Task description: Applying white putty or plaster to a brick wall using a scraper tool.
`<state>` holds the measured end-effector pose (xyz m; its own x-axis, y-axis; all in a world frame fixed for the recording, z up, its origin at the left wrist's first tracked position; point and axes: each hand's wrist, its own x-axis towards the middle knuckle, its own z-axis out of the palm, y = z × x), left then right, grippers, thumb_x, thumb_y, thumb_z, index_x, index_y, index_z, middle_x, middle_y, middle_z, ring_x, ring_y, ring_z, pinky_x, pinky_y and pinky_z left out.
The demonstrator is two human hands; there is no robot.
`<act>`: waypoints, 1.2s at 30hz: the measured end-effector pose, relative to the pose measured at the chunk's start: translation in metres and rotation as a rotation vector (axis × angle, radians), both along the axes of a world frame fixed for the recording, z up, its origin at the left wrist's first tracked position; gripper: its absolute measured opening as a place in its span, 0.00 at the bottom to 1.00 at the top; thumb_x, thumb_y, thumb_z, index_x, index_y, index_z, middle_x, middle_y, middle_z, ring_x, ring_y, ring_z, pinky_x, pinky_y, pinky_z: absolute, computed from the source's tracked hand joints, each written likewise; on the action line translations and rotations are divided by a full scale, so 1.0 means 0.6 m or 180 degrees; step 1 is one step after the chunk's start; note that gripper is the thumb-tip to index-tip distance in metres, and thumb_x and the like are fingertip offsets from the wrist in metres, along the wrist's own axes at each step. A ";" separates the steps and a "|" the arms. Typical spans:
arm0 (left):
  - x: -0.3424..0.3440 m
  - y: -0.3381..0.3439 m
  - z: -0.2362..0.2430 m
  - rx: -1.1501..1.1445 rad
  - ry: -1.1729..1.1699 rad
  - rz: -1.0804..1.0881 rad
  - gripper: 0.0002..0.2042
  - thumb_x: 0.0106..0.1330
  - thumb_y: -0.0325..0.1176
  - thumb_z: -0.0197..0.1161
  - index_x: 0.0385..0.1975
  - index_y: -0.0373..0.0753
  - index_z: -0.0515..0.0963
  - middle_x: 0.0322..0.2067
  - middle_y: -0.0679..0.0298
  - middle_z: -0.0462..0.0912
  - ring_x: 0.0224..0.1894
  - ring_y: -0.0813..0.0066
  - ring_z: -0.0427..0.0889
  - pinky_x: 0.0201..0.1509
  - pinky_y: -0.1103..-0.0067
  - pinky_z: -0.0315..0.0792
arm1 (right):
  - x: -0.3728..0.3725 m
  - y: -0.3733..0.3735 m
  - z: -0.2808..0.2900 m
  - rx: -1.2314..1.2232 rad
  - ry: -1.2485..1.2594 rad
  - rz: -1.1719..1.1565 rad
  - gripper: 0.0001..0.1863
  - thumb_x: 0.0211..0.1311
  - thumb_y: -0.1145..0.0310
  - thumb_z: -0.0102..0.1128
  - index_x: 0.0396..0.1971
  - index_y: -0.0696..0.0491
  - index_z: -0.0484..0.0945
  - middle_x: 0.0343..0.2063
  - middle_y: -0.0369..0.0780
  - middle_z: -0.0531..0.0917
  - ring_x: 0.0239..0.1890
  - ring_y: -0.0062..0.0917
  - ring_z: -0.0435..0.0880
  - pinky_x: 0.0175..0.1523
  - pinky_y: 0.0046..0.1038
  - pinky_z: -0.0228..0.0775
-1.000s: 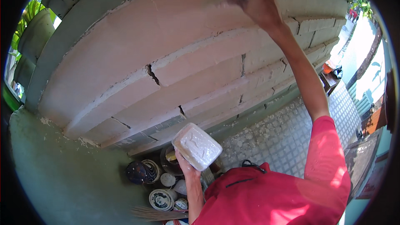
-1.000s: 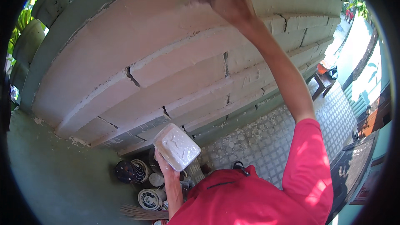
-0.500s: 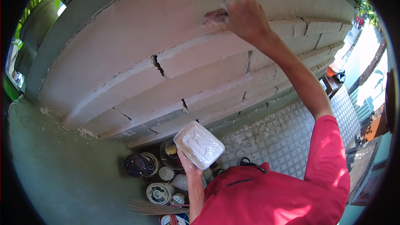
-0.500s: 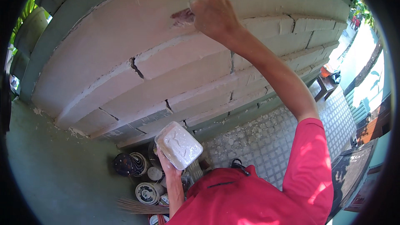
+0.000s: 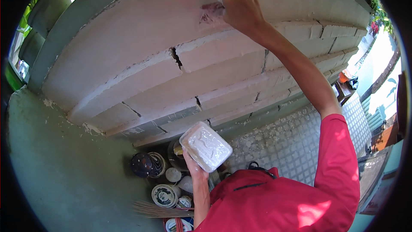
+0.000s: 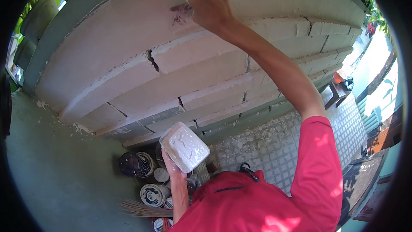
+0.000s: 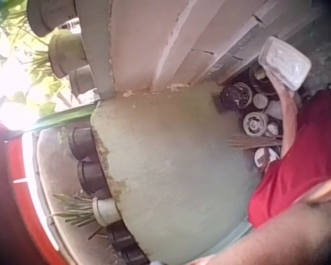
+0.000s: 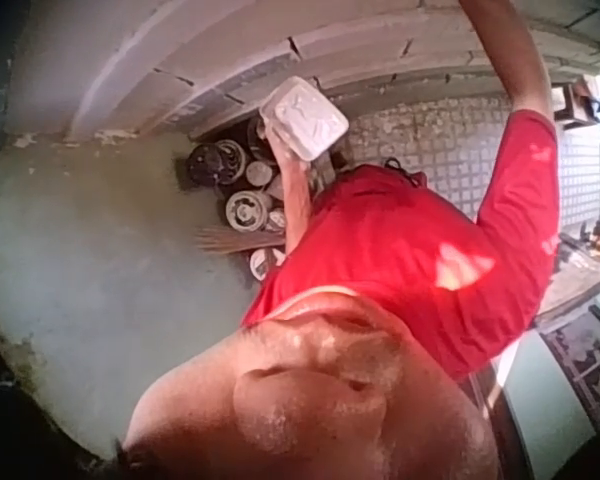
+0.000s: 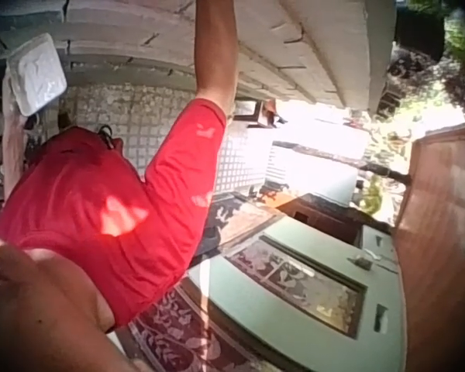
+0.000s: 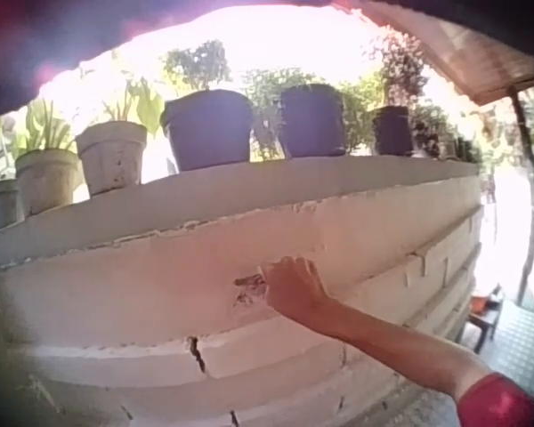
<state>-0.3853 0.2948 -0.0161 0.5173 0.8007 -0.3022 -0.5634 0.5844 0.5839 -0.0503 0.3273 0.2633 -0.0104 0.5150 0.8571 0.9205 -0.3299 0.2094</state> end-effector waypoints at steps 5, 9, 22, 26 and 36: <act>-0.021 0.012 -0.012 0.0032 -0.0047 -0.0139 0.26 0.72 0.54 0.38 0.61 0.42 0.64 0.55 0.62 0.72 0.55 0.64 0.74 0.58 0.68 0.71 | -0.022 0.011 0.028 0.0728 0.0152 0.0079 0.07 0.50 0.66 0.64 0.26 0.53 0.82 0.16 0.50 0.79 0.23 0.47 0.81 0.30 0.42 0.74; -0.035 0.010 -0.006 0.0089 -0.0126 -0.0054 0.27 0.72 0.54 0.38 0.61 0.42 0.63 0.56 0.62 0.72 0.56 0.63 0.74 0.59 0.68 0.71 | -0.079 -0.011 -0.005 0.0463 0.0471 0.0272 0.03 0.45 0.74 0.56 0.20 0.56 0.79 0.15 0.50 0.78 0.19 0.46 0.81 0.25 0.43 0.73; -0.075 0.033 0.002 -0.0044 -0.0132 0.0094 0.25 0.72 0.52 0.40 0.58 0.40 0.66 0.53 0.60 0.75 0.51 0.64 0.77 0.54 0.69 0.75 | -0.127 0.035 -0.005 0.0421 0.0490 0.0126 0.02 0.44 0.74 0.58 0.19 0.55 0.79 0.15 0.51 0.77 0.22 0.46 0.81 0.25 0.42 0.73; -0.084 0.039 -0.006 0.0026 -0.0111 0.0041 0.25 0.72 0.52 0.40 0.58 0.40 0.66 0.52 0.61 0.75 0.51 0.64 0.78 0.53 0.69 0.75 | -0.104 0.085 -0.003 0.0213 0.0349 -0.0190 0.11 0.50 0.61 0.65 0.22 0.54 0.81 0.17 0.49 0.79 0.22 0.45 0.80 0.28 0.40 0.72; -0.098 0.044 -0.012 0.0118 -0.0089 0.0024 0.24 0.72 0.51 0.38 0.58 0.41 0.66 0.54 0.62 0.74 0.54 0.65 0.75 0.57 0.69 0.71 | -0.191 0.083 0.008 0.0160 0.0823 0.0310 0.03 0.43 0.74 0.57 0.19 0.54 0.80 0.17 0.50 0.79 0.22 0.46 0.81 0.27 0.42 0.74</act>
